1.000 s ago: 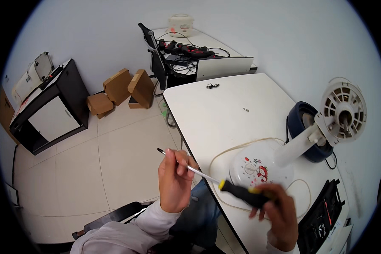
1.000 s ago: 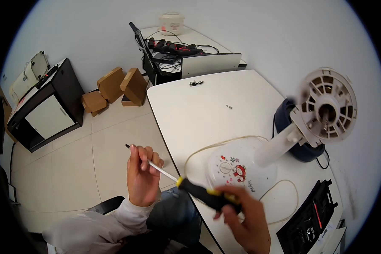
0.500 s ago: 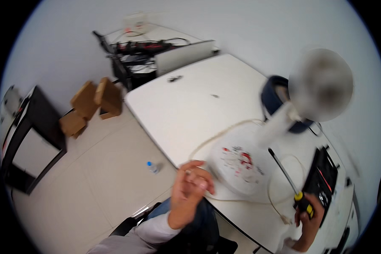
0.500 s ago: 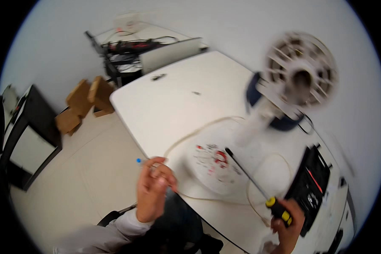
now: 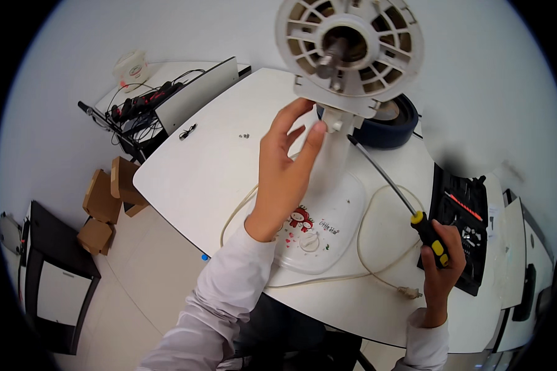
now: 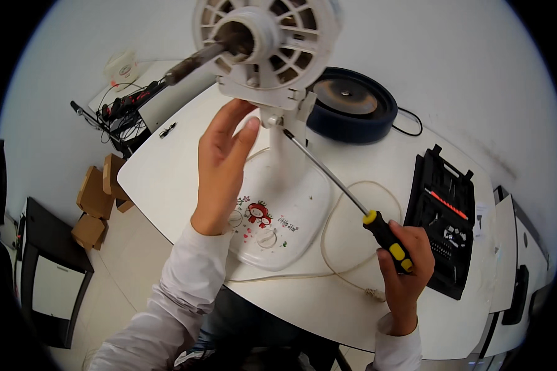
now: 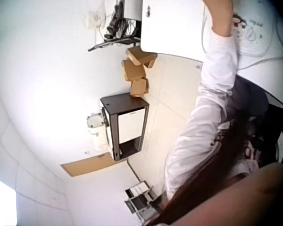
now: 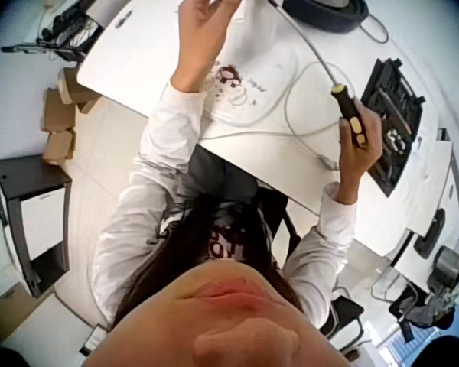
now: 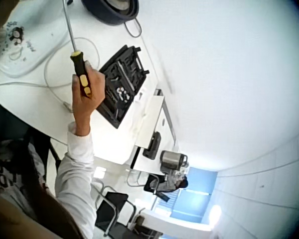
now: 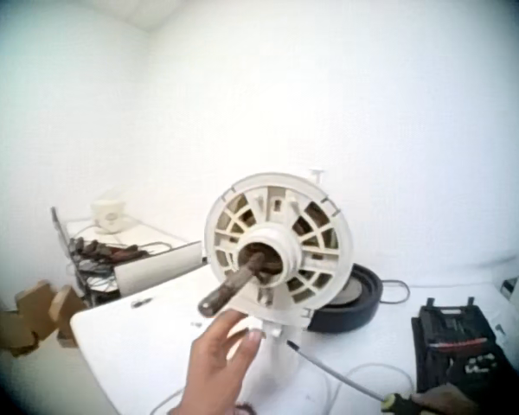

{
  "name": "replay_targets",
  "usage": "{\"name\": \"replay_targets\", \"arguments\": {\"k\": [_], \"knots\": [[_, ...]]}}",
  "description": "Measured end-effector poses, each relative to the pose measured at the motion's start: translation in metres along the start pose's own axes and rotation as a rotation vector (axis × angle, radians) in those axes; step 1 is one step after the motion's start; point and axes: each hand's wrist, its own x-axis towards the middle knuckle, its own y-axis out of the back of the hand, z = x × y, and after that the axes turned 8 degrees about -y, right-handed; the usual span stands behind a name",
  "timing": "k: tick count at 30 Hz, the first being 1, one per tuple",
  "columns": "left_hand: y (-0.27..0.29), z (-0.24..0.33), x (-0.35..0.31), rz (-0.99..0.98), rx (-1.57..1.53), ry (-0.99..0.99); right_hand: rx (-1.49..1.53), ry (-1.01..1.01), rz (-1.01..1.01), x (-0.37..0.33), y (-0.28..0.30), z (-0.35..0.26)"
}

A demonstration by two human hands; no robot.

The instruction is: The person uses a screwdriver to remove screws from a white desk fan, detaching the fan head from the base and then unscrewing the base. Screws are placed on the table as they are removed.

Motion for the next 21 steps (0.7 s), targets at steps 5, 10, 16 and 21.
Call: {"name": "replay_targets", "arguments": {"k": [5,10,16,21], "knots": [[-0.006,-0.003,0.006,-0.114,-0.104,0.024,0.007,0.005,0.001,0.005,-0.003,0.006],[-0.011,-0.009,-0.001,-0.039,-0.098,-0.036,0.032,-0.011,-0.021,0.006,-0.006,0.006],[-0.014,-0.011,-0.005,-0.019,-0.145,-0.014,0.038,-0.03,-0.034,0.005,-0.006,0.006],[-0.014,-0.013,-0.004,-0.005,-0.119,-0.035,0.106,-0.148,-0.113,0.011,-0.002,0.006]]}}
